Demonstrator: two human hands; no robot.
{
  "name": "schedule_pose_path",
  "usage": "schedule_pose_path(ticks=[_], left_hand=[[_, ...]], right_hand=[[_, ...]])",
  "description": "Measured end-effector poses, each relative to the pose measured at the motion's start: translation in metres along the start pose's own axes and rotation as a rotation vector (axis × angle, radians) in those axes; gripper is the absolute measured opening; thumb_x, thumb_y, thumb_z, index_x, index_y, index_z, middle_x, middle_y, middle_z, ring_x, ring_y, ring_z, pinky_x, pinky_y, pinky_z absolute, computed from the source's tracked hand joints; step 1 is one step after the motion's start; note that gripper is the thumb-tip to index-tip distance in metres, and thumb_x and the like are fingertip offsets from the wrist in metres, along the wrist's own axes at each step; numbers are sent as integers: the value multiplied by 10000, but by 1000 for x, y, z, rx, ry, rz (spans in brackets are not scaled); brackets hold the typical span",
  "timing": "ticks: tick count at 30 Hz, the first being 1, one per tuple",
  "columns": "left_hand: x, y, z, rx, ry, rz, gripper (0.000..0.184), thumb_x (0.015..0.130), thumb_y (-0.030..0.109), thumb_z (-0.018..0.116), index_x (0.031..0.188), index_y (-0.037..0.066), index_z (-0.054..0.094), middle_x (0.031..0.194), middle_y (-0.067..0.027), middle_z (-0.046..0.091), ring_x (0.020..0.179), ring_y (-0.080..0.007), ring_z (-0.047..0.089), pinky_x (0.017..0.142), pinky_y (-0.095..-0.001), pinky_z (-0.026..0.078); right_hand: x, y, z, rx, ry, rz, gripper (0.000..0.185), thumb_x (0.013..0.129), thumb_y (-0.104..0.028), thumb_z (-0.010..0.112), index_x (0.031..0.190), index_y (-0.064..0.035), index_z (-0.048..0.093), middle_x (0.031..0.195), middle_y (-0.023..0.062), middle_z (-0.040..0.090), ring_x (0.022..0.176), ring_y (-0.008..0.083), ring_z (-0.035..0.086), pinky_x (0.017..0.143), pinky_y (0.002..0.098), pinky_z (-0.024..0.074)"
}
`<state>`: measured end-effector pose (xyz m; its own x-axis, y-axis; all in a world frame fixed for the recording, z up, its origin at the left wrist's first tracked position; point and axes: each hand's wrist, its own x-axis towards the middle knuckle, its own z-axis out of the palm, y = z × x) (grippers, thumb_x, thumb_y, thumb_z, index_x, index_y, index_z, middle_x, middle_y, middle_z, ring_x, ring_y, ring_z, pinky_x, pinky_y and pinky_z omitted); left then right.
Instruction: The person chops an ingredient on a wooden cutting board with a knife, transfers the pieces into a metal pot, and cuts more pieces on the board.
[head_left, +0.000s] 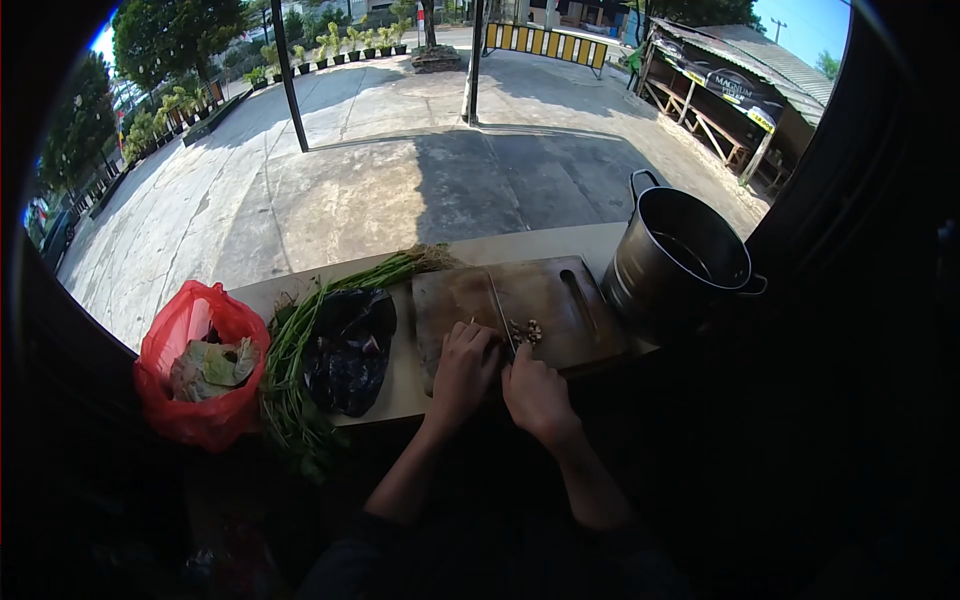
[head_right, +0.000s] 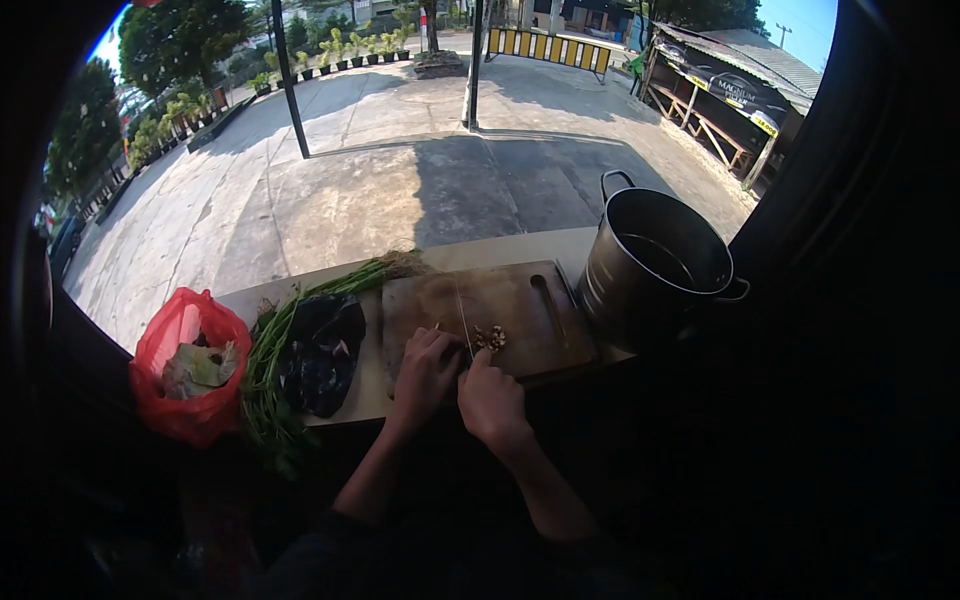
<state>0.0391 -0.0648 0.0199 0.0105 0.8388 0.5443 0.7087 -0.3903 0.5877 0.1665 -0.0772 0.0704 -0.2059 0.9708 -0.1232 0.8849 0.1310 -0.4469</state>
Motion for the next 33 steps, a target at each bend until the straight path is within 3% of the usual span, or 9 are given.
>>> schedule_pose_path(ticks=[5,7,15,23,33], left_hand=[[-1,1,-2,-20,-4,-17,141,820,103,645,933,19,652,936,-121,636,917,-299,554,834,-396,423],[-2,-2,0,-22,-2,-12,149,814,100,647,938,17,655,939,-122,640,921,-300,555,836,-396,424],[-1,-4,-2,-49,5,-8,165,792,72,652,945,11,665,941,-134,645,916,-306,565,844,-396,431],[-1,4,-8,-202,-22,-126,367,821,23,630,1159,68,494,927,-123,639,953,-310,579,860,-403,427],[-3,2,-7,-252,-12,-144,353,804,-10,624,1130,51,503,931,-124,628,970,-342,583,869,-429,440]], right_hand=[[7,11,-13,15,-42,-77,296,980,-264,447,1019,28,480,863,288,655,860,479,635,777,551,509],[-7,8,-11,-65,-12,-87,288,981,-255,442,1004,30,473,841,248,675,819,434,671,733,497,552],[-3,1,-12,-56,-41,-52,287,981,-264,448,1017,20,470,894,257,674,858,428,672,764,500,548],[2,-2,-4,-28,-20,-33,283,981,-263,449,1006,19,464,876,259,672,856,427,673,768,506,546],[4,-3,-5,-16,-48,-46,285,979,-261,459,1013,21,464,852,260,671,858,437,668,773,513,541]])
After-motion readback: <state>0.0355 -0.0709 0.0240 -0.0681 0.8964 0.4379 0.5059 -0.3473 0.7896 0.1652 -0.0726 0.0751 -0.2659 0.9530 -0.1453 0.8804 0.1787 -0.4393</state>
